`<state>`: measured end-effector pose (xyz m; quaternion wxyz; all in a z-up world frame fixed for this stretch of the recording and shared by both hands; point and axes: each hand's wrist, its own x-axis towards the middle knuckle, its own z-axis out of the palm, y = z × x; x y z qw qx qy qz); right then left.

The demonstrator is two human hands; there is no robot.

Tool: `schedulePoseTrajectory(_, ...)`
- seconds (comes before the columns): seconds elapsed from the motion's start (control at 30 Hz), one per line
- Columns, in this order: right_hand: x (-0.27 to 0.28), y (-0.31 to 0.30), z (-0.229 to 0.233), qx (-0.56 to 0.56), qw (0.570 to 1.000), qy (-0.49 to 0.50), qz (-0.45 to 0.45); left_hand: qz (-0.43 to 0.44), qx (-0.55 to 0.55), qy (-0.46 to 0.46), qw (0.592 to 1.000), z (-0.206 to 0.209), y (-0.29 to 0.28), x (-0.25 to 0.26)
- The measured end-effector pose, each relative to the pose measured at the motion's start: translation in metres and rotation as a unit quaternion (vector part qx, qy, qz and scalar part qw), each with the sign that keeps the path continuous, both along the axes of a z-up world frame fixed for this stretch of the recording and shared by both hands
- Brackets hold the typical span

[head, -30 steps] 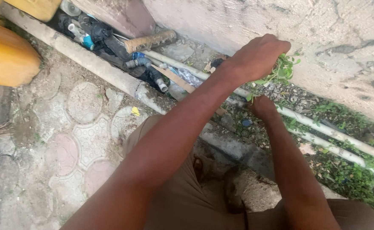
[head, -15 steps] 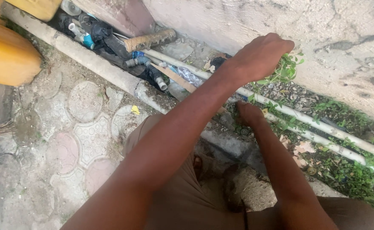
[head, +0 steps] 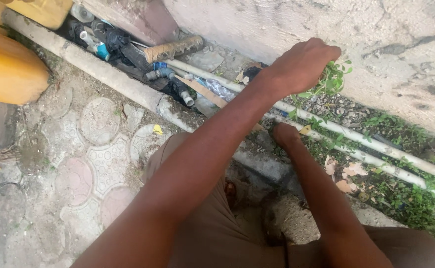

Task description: Pulling weeds and clearing debris from a narrow drainage area next to a wall and pipes.

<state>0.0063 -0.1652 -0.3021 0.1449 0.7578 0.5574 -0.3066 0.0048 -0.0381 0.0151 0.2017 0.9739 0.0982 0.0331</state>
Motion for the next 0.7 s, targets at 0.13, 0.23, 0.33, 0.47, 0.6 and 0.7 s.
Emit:
schedulePoseTrajectory(0.13,0.005,0.001,0.022,-0.001,0.998,-0.041,0.045,-0.009,0.012,-0.149,0.989,-0.016,0.005,0.006)
schedulePoseTrajectory(0.23,0.009,0.009,0.043,0.051,0.997,-0.056,0.022,0.004,-0.015,0.035,0.999,0.008,0.000,0.000)
schedulePoseTrajectory(0.33,0.012,0.024,0.064,0.110,0.986,0.050,-0.111,0.011,0.003,-0.109,0.994,0.006,0.004,-0.003)
schedulePoseTrajectory(0.47,0.008,0.036,0.011,0.170,0.979,0.093,-0.068,0.005,-0.014,-0.065,0.998,0.007,0.016,-0.016)
schedulePoseTrajectory(0.6,-0.002,0.041,-0.055,0.231,0.967,0.091,0.055,-0.008,-0.010,-0.132,0.991,0.003,0.031,-0.043)
schedulePoseTrajectory(0.7,-0.019,0.046,-0.052,0.318,0.921,-0.065,0.214,0.018,0.005,-0.126,0.992,-0.005,0.044,-0.057)
